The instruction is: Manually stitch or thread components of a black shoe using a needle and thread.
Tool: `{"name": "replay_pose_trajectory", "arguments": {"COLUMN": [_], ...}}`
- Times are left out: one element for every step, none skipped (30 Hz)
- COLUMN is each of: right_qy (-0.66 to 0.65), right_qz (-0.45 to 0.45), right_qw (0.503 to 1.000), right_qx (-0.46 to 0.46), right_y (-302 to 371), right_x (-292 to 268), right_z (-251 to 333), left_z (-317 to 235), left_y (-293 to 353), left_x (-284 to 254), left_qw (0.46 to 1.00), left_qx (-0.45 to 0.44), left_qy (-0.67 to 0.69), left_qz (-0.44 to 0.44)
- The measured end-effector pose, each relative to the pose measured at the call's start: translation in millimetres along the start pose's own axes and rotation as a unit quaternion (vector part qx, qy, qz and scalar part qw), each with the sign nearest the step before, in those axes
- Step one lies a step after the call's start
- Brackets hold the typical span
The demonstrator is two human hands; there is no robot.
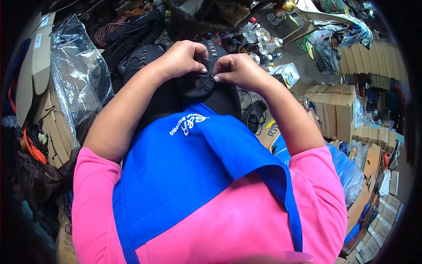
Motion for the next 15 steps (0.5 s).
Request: {"name": "replay_pose_trajectory", "arguments": {"right_qy": [-0.076, -0.152, -0.205, -0.206, -0.248, -0.289, -0.289, -0.364, -0.436, -0.464, -0.597, -0.692, -0.692, -0.692, -0.626], "right_qz": [0.001, 0.003, -0.006, -0.006, -0.026, -0.045, -0.042, -0.032, -0.02, -0.064, -0.142, -0.054, -0.06, -0.067, -0.128], "right_qw": [0.997, 0.988, 0.979, 0.978, 0.968, 0.956, 0.956, 0.931, 0.9, 0.882, 0.77, 0.649, 0.645, 0.642, 0.733], "right_qx": [0.009, 0.018, 0.005, 0.005, 0.002, -0.001, 0.0, -0.009, -0.02, -0.049, -0.176, -0.312, -0.318, -0.324, -0.233], "right_y": [-3, -4, -1, 4, 8, 13, 19, 28, 38, 52, 61, 72, 84, 93, 96], "right_x": [5, 9, 11, 11, 10, 8, 5, -1, -9, -21, -23, -36, -47, -53, -49], "right_z": [-8, -15, -19, -21, -24, -27, -33, -41, -50, -57, -59, -62, -74, -84, -85], "left_z": [-2, 0, -6, -13, -15, -17, -16, -15, -13, -12, -10, -11, -13, -13, -7], "left_y": [2, 8, 17, 28, 40, 54, 68, 81, 95, 105, 113, 121, 127, 129, 133], "left_x": [1, 6, 7, 9, 12, 13, 13, 11, 8, 3, -5, -14, -27, -39, -51], "left_qw": [1.0, 0.998, 0.985, 0.963, 0.963, 0.963, 0.964, 0.964, 0.972, 0.977, 0.981, 0.983, 0.985, 0.974, 0.969], "left_qx": [-0.013, -0.007, 0.02, 0.045, 0.043, 0.03, 0.016, 0.013, -0.004, -0.018, -0.047, -0.073, -0.108, -0.199, -0.191], "left_qy": [-0.016, -0.038, -0.116, -0.192, -0.192, -0.196, -0.197, -0.194, -0.196, -0.196, -0.177, -0.16, -0.131, -0.105, -0.151], "left_qz": [-0.015, -0.057, -0.123, -0.187, -0.186, -0.181, -0.178, -0.179, -0.13, -0.079, -0.068, -0.055, -0.04, -0.03, -0.042]}}
Point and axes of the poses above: each hand's wrist, its own y-axis away from the middle knuckle, its own x-axis out of the palm, z = x × y, the point moved 2 cm from there along -y, towards the middle knuckle, and after that the axes turned 7 degrees about z, right-handed, at the moved point
